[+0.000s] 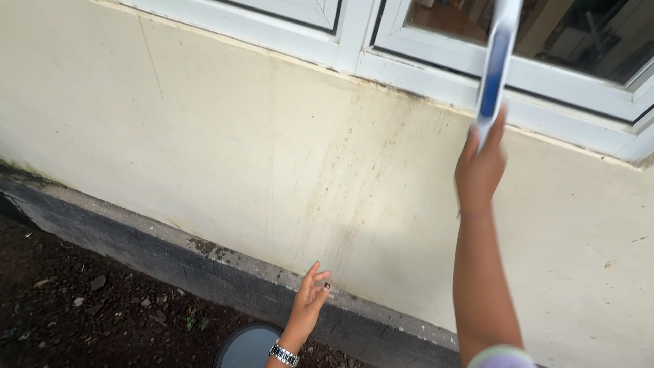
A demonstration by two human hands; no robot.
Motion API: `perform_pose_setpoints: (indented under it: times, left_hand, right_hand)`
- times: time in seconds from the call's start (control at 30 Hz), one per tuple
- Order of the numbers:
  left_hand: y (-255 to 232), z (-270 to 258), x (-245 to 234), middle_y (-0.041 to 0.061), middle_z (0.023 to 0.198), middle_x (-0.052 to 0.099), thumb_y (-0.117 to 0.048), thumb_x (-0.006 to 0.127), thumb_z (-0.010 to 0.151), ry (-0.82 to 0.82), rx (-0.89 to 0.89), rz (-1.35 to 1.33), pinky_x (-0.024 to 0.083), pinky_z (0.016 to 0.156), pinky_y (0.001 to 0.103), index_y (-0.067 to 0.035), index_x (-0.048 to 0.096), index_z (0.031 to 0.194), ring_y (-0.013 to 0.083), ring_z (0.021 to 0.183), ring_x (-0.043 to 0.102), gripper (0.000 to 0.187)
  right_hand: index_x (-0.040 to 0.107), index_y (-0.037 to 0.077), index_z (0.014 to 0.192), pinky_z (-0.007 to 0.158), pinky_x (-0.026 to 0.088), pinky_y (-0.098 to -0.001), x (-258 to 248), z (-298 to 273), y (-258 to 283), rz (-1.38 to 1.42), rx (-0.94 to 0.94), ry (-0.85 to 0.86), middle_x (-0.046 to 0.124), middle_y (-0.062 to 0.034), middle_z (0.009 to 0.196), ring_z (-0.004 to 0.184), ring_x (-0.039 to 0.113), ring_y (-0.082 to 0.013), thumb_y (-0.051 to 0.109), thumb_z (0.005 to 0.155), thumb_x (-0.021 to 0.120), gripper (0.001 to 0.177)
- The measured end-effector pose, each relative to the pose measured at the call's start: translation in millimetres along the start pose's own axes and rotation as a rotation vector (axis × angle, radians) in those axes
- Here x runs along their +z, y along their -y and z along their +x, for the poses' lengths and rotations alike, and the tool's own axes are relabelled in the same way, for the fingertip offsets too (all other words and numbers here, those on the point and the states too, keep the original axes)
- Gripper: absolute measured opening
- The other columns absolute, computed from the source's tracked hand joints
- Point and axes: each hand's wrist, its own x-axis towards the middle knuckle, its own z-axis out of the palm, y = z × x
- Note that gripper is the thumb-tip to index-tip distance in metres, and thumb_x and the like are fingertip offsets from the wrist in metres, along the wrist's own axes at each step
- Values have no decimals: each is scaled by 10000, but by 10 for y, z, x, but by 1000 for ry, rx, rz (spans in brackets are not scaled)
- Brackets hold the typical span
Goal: Cleaning the exterior of house windows using a specialized window scrubber and squeegee tool.
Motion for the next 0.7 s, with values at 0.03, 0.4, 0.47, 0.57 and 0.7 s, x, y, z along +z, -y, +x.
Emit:
perform_pose_setpoints:
  times: [0.03, 0.4, 0.47, 0.57, 0.7]
  left_hand:
    - [15, 1, -15, 81, 1508, 540, -378, 572, 953, 8, -12, -14, 547, 1040, 428, -199, 262, 1589, 226, 1244, 651, 729]
    - [804, 732, -249, 171, 1482, 537, -280, 622, 963, 48, 10, -217, 498, 1056, 443, -148, 259, 1589, 272, 1237, 629, 735]
    - [830, 763, -277, 191, 1487, 509, -248, 599, 967, 48, -27, -252, 521, 1080, 442, -140, 237, 1586, 297, 1229, 668, 725]
    - [914, 813, -431, 190, 1490, 514, -258, 610, 961, -4, -63, -143, 528, 1064, 445, -140, 225, 1583, 308, 1195, 703, 741]
    - [1278, 879, -636, 236, 1455, 550, -243, 640, 923, -55, -9, -169, 547, 1054, 441, -128, 226, 1579, 317, 1165, 736, 784]
  right_hand:
    - [249, 167, 1670, 701, 541, -448, 6, -277, -96, 10, -25, 6, 716, -208, 1022, 861, 728, -363, 165, 1147, 493, 577]
    - [330, 200, 1595, 685, 559, -424, 415, -1404, -167, -25, 205, 272, 747, -163, 996, 798, 729, -316, 211, 996, 528, 631]
    - [329, 200, 1594, 677, 552, -429, 537, -1123, -35, 27, 192, 254, 748, -162, 978, 783, 723, -336, 245, 1010, 516, 614]
    - [334, 202, 1613, 661, 548, -471, 679, -562, 12, -52, 158, 201, 731, -206, 959, 787, 706, -384, 299, 1041, 513, 607]
    - [280, 196, 1653, 657, 552, -503, 772, 606, 176, -13, -17, 72, 718, -248, 934, 800, 702, -420, 300, 1069, 512, 637]
